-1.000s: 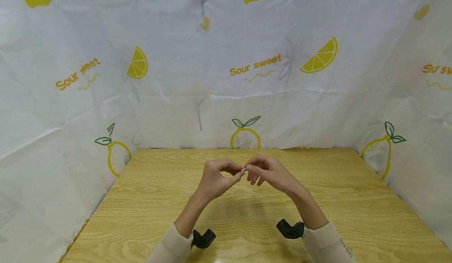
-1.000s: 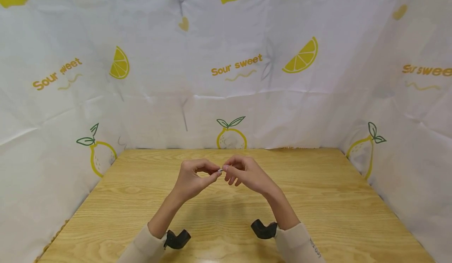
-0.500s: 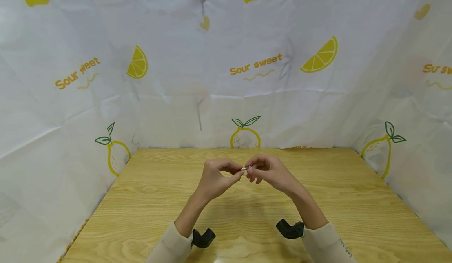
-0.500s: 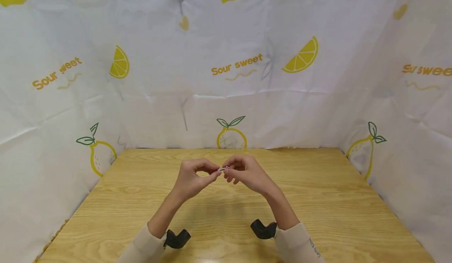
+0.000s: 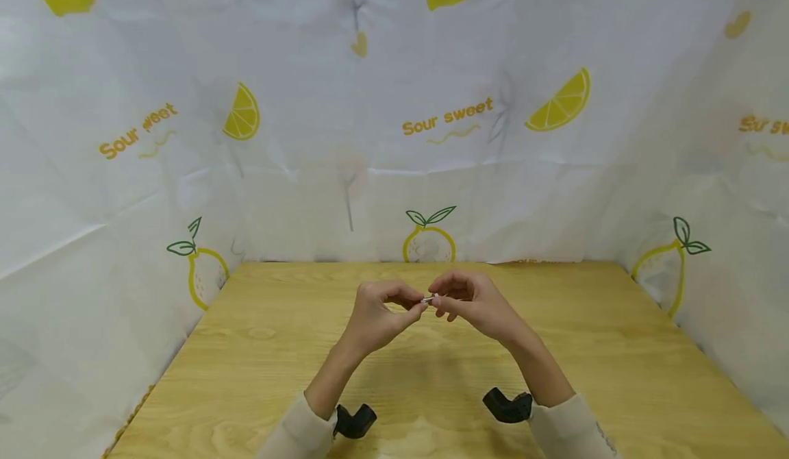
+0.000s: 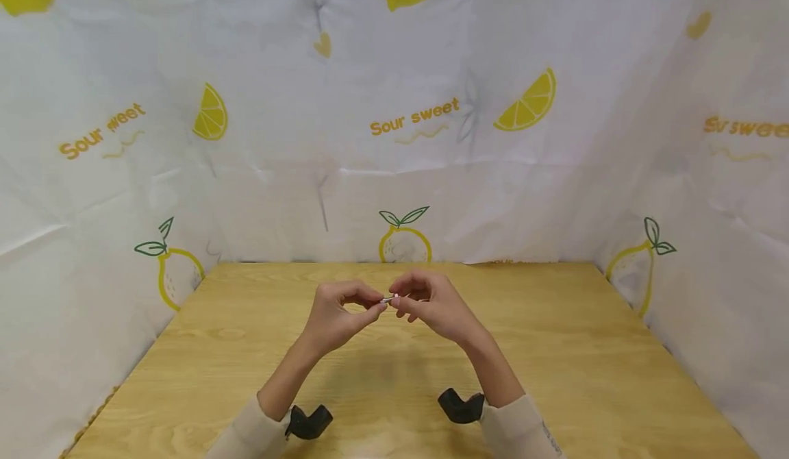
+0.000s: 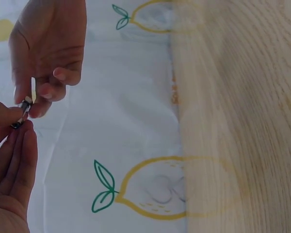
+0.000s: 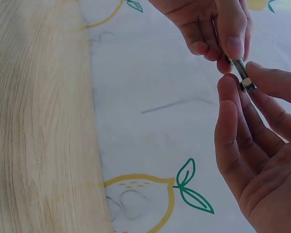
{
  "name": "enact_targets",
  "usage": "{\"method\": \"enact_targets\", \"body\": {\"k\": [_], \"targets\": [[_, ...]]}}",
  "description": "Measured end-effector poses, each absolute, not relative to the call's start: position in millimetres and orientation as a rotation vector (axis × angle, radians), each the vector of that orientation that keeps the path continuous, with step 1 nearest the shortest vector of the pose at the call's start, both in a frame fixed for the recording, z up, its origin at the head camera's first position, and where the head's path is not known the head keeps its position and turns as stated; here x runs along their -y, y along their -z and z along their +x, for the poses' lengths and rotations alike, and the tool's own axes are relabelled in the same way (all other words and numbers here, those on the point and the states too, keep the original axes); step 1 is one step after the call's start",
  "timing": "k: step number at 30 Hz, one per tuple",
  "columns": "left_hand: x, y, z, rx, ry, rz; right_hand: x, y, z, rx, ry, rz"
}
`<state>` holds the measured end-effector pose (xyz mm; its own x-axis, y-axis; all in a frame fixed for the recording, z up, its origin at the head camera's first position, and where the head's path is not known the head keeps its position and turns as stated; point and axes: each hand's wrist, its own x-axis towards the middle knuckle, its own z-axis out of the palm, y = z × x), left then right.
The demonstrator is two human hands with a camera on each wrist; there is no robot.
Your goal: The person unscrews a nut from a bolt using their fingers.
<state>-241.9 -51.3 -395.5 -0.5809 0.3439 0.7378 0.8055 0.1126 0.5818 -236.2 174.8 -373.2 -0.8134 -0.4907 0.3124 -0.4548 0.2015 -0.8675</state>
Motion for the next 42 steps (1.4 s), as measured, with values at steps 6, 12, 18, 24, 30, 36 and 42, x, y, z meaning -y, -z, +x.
{"method": "enact_targets", "body": {"k": [6,12,18,24,30,36,42], "targets": [[50.0,396.8,-241.7,1.979,1.458,-1.114,-178.3,373.4,-235.0,-2.449,1.658,-0.888],[50.4,393.5,-243.9,1.959,1.456,-1.116,-178.4,368.8,-237.7,-2.454,1.615,-0.911],[50.4,394.0,-243.8,1.974,1.448,-1.118,-178.2,369.5,-236.9,-2.422,1.669,-0.936],[50.8,395.6,-242.6,1.978,1.454,-1.11,-177.6,371.5,-236.1,-2.426,1.659,-0.931],[51.1,397.2,-243.1,1.972,1.452,-1.118,-177.4,371.5,-234.9,-2.437,1.634,-0.902],[51.8,396.0,-243.1,1.979,1.431,-1.106,-176.2,371.6,-235.6,-2.43,1.662,-0.916],[51.9,396.4,-242.2,1.998,1.442,-1.093,-176.0,372.6,-235.4,-2.422,1.679,-0.917]]}}
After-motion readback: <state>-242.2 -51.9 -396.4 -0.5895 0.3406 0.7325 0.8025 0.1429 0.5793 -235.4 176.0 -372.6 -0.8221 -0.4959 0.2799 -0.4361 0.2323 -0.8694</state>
